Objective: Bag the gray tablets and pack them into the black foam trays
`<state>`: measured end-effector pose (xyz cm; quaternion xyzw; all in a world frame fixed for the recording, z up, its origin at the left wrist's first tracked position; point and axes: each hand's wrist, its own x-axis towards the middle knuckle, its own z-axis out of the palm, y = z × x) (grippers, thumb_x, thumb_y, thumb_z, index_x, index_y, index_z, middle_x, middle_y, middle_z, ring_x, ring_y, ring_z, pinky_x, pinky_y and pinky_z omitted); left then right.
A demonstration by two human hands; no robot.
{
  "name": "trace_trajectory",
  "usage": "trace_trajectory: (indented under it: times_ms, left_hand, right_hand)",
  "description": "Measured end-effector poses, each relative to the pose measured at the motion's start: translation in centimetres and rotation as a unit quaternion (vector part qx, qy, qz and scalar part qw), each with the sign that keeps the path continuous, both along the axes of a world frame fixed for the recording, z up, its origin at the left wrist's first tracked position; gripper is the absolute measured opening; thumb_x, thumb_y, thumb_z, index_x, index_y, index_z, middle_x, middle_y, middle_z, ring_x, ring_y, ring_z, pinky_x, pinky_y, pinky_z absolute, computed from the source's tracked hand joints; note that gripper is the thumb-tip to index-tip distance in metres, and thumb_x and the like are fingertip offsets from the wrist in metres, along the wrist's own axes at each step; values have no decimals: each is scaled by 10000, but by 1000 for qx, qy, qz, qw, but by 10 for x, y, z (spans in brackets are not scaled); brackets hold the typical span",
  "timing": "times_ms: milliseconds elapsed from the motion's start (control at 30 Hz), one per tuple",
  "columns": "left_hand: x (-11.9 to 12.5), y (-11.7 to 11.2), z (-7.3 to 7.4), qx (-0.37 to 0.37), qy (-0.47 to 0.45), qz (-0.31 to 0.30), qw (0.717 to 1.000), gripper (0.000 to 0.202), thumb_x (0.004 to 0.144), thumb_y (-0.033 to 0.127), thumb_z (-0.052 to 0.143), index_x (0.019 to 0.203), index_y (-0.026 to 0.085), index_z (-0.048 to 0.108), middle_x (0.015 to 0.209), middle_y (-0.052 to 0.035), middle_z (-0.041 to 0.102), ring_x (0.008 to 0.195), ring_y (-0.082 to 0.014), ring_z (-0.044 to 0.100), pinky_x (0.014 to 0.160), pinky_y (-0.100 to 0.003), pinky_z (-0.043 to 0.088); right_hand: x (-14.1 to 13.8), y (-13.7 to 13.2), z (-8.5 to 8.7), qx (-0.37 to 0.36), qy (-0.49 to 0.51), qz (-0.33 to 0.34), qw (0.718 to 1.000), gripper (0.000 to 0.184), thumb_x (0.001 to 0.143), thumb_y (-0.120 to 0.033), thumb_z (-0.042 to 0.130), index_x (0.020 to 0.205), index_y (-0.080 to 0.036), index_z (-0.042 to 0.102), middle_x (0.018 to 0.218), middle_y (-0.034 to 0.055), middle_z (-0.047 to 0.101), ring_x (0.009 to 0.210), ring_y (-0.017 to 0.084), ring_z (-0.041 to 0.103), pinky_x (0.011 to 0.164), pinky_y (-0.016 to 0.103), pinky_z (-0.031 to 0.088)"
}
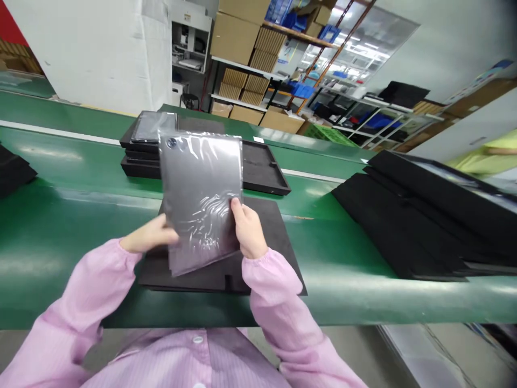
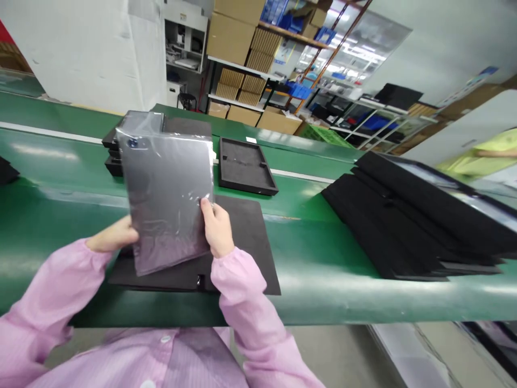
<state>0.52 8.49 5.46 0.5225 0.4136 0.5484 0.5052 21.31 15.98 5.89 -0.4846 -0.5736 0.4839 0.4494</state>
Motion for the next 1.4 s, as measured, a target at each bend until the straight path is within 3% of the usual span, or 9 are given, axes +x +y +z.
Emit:
trace_trajectory:
  times_ms: [133,300,567,733,900,1000,1133,1267,1400]
  left_hand:
    - [1,-1,-34,-91,42,-87,991,545,677,340,828,1190,255,664,1260,-48,700,1263,-334,586,1102,-474,453]
    - [6,4,-34,-103,36,-134,985,591,746,324,773,1299,214,599,1412,-87,597,1357,-316,504,1192,-491,335]
    - [8,4,-37,-100,23,-155,983,593,769,329,750,1311,156,585,1381,-134,611,1305,-319,545,1157,-492,372]
    - [9,1,-36,-98,21,-139,985,431,784,345,739,1155,137,666,1163,-111,718,1107,-292,655,1031,-428,496]
    - [7,1,-34,-64,24,-145,987,457,778,334,742,1187,155,640,1152,-111,710,1107,-276,649,1022,-428,494]
    - [5,1,-36,-97,39,-139,985,461,771,364,740,1170,157,639,1056,-107,728,1066,-284,663,975,-431,517]
    - [6,1,-38,-146,76,-105,981,481,713,394,778,1099,141,644,1086,-130,726,1098,-325,650,985,-466,513]
    - [9,0,-37,-152,22,-117,981,566,713,369,777,1204,145,608,1283,-147,666,1243,-309,591,1110,-464,427]
    - [5,-1,-39,-174,28,-84,981,626,703,413,805,1240,166,598,1297,-135,665,1252,-311,591,1099,-442,448]
  right_hand:
    - [13,-1,-10,100,-52,-43,993,482,837,-593,592,947,-134,690,910,96,746,875,241,677,828,368,524]
    - [25,-12,-24,174,-99,-148,968,378,818,-433,693,1026,-119,721,988,144,757,869,255,730,790,384,598]
    - [7,-42,-16,456,-248,-218,826,68,840,-113,698,821,-178,703,850,73,763,885,242,734,840,395,599]
    - [-35,-80,-8,452,-96,92,882,173,891,-62,568,877,-203,669,892,31,771,1028,166,726,968,282,581]
    - [-39,-87,1,475,-50,454,752,427,1063,-200,308,823,-187,661,923,-26,789,968,46,729,1084,129,436]
    - [-26,-86,6,404,18,435,804,418,1068,-313,326,833,-185,647,877,-12,789,946,51,740,980,101,508]
    - [-1,-78,6,312,95,92,941,140,927,-197,622,798,-221,671,763,-10,757,762,130,753,733,205,626]
    - [31,-53,-6,179,10,-134,975,157,859,-259,689,1008,-214,711,973,73,761,861,187,745,704,270,629]
    - [51,-44,-22,50,-110,-103,987,551,754,-415,752,1228,-156,644,1172,170,713,1039,290,708,756,365,622]
